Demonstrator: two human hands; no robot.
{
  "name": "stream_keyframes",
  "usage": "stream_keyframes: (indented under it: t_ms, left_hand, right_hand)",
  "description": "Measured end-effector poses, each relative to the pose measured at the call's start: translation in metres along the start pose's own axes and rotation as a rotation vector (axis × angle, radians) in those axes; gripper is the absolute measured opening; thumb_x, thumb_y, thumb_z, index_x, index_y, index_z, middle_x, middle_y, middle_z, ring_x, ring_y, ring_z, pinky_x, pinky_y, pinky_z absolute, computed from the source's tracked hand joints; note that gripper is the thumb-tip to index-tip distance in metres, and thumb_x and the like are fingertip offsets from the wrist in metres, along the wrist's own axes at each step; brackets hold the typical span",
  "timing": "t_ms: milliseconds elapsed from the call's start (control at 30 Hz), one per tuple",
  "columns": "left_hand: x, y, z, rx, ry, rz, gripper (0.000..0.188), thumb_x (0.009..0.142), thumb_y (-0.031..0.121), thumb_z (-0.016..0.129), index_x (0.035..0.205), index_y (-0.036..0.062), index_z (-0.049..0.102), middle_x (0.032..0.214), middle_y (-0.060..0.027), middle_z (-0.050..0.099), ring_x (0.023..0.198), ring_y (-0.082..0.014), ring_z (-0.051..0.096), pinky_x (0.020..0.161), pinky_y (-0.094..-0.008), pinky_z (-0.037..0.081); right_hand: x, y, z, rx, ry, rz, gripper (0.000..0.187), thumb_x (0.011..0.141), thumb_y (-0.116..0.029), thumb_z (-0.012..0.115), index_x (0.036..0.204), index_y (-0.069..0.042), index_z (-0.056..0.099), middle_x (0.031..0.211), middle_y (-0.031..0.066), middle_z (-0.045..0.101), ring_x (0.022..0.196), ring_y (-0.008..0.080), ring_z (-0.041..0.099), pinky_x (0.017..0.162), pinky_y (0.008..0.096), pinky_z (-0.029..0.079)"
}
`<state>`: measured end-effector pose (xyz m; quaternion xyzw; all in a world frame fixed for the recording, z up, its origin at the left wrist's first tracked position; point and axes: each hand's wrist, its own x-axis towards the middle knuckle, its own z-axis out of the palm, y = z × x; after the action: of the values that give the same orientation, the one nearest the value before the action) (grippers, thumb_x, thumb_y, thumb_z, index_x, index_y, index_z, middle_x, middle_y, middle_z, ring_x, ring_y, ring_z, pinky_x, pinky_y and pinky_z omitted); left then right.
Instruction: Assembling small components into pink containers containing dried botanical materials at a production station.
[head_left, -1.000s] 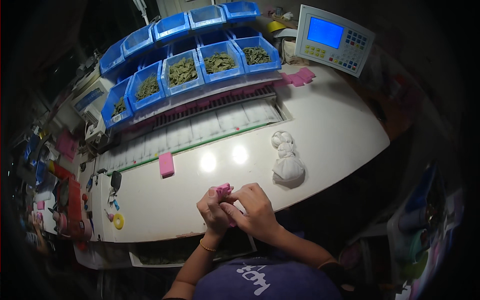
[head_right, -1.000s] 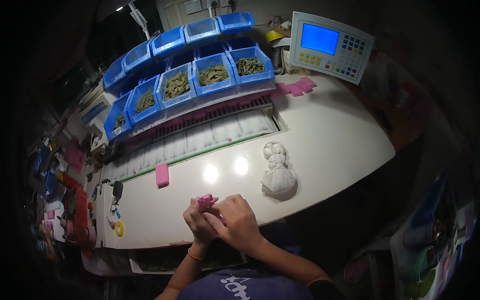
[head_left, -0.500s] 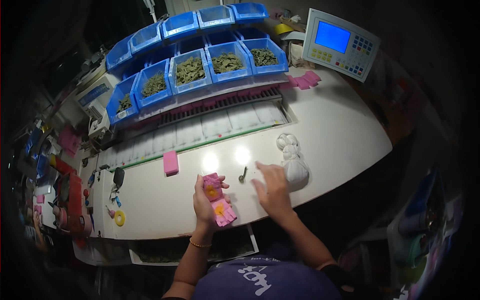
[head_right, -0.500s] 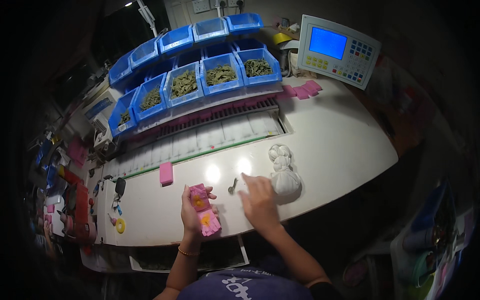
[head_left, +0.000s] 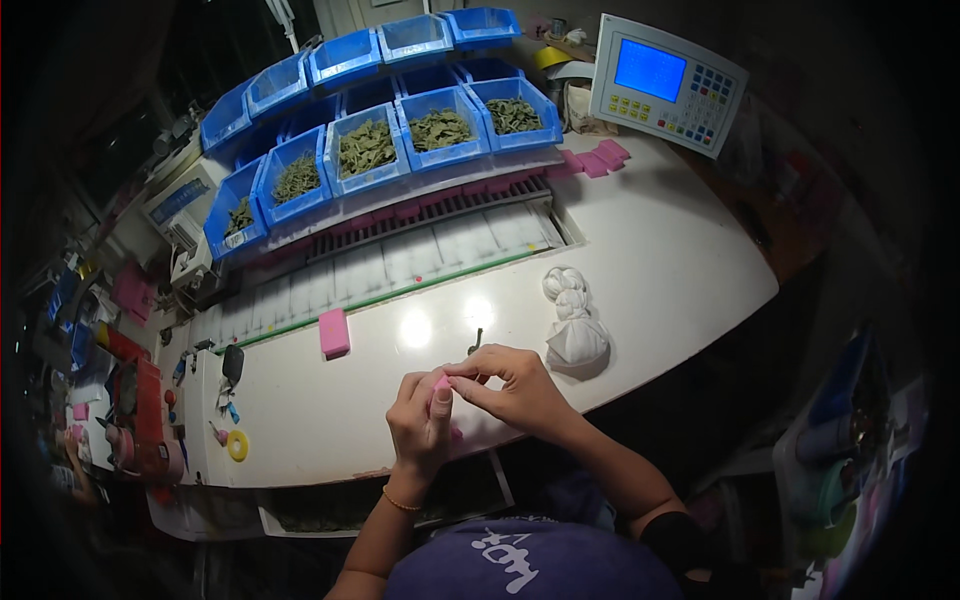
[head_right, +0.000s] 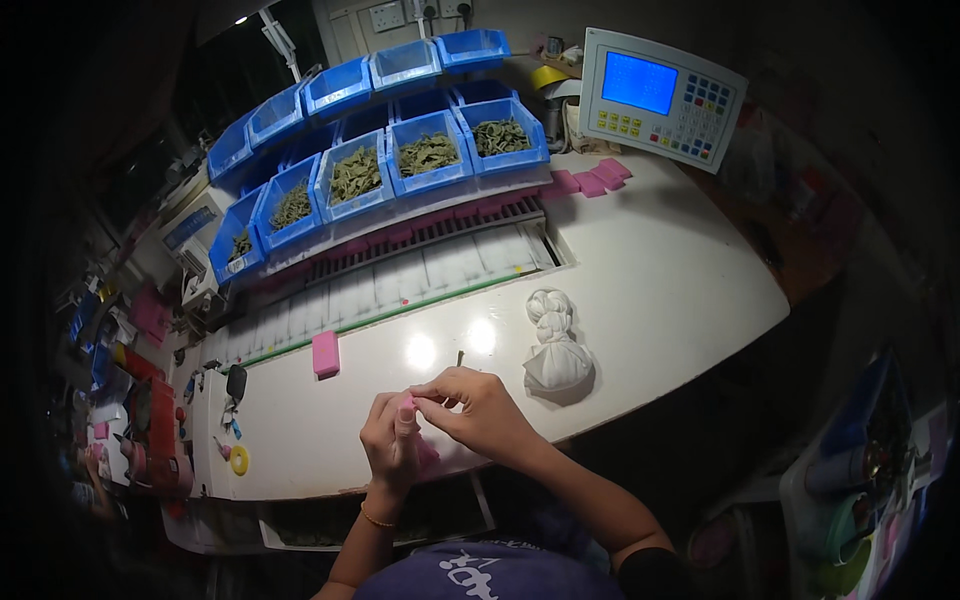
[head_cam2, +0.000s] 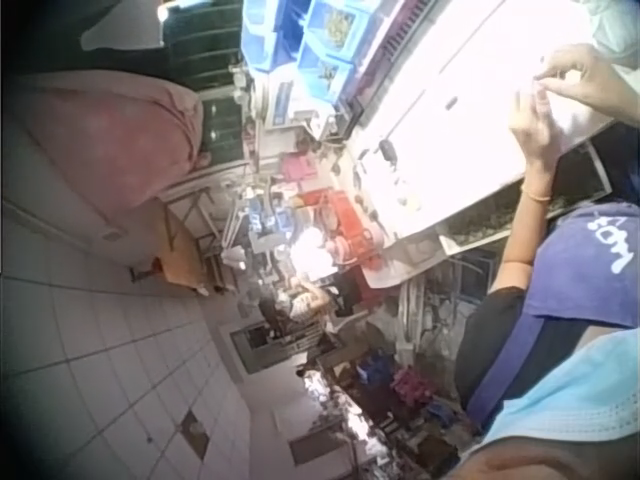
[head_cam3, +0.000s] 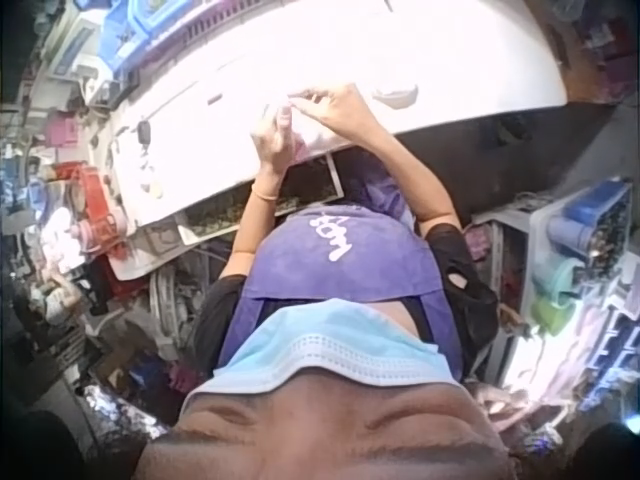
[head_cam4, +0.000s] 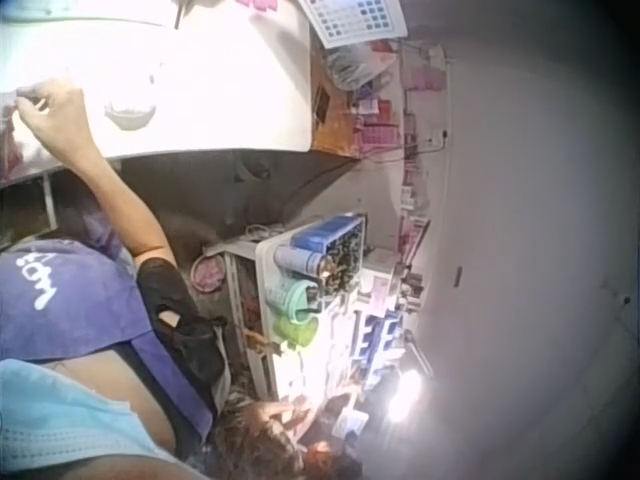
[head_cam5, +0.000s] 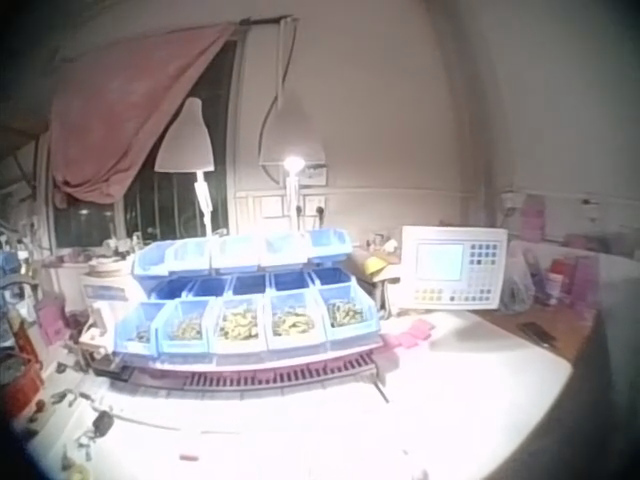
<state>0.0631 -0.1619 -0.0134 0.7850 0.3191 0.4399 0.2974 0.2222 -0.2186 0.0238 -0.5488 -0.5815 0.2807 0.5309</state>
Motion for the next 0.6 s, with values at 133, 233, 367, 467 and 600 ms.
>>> stream_keyframes:
  t_ms: [133,233,367,467,600]
  left_hand:
    - [0.001,-0.002,-0.002,0.052,-0.003,0.114,0.034,0.099,0.028,0.054,0.107,-0.0013,0.069,0.087,-0.0170,0.064,0.070,-0.0267,0.064,0.062,-0.0347,0.051]
    - [0.004,0.001,-0.002,0.046,-0.004,0.147,0.032,0.098,0.027,0.056,0.106,-0.0012,0.070,0.087,-0.0175,0.064,0.069,-0.0265,0.064,0.062,-0.0352,0.051]
    - [0.000,-0.008,0.000,-0.286,-0.004,-0.264,0.041,0.102,0.033,0.048,0.108,-0.0033,0.067,0.087,-0.0135,0.064,0.066,-0.0219,0.063,0.058,-0.0321,0.051]
    - [0.004,-0.009,-0.007,-0.699,-0.008,-0.653,0.053,0.105,0.041,0.038,0.108,-0.0054,0.064,0.086,-0.0119,0.063,0.060,-0.0193,0.061,0.054,-0.0298,0.051]
    - [0.009,-0.002,-0.011,-0.757,-0.028,-0.719,0.063,0.105,0.047,0.031,0.107,-0.0074,0.062,0.084,-0.0130,0.061,0.051,-0.0187,0.058,0.051,-0.0294,0.050]
  right_hand:
    - [-0.001,-0.002,0.001,0.043,0.016,0.036,0.019,0.085,-0.018,0.070,0.090,0.000,0.071,0.080,0.0135,0.069,0.074,0.0192,0.068,0.069,0.0294,0.053]
    - [0.001,-0.004,0.000,-0.012,-0.005,0.088,0.019,0.083,-0.018,0.070,0.087,0.001,0.070,0.078,0.0146,0.068,0.073,0.0211,0.068,0.069,0.0304,0.054]
    - [0.004,0.008,-0.004,-0.142,0.079,0.017,0.013,0.081,-0.010,0.065,0.088,-0.001,0.070,0.082,0.0136,0.068,0.078,0.0267,0.066,0.075,0.0354,0.054]
    - [0.003,0.033,-0.022,-0.400,0.278,-0.209,0.016,0.080,-0.006,0.063,0.094,-0.005,0.071,0.093,0.0114,0.069,0.091,0.0289,0.062,0.086,0.0390,0.051]
    - [0.000,0.041,-0.048,-0.726,0.407,-0.128,0.022,0.081,-0.007,0.065,0.103,-0.009,0.071,0.110,0.0096,0.067,0.107,0.0302,0.056,0.097,0.0405,0.044]
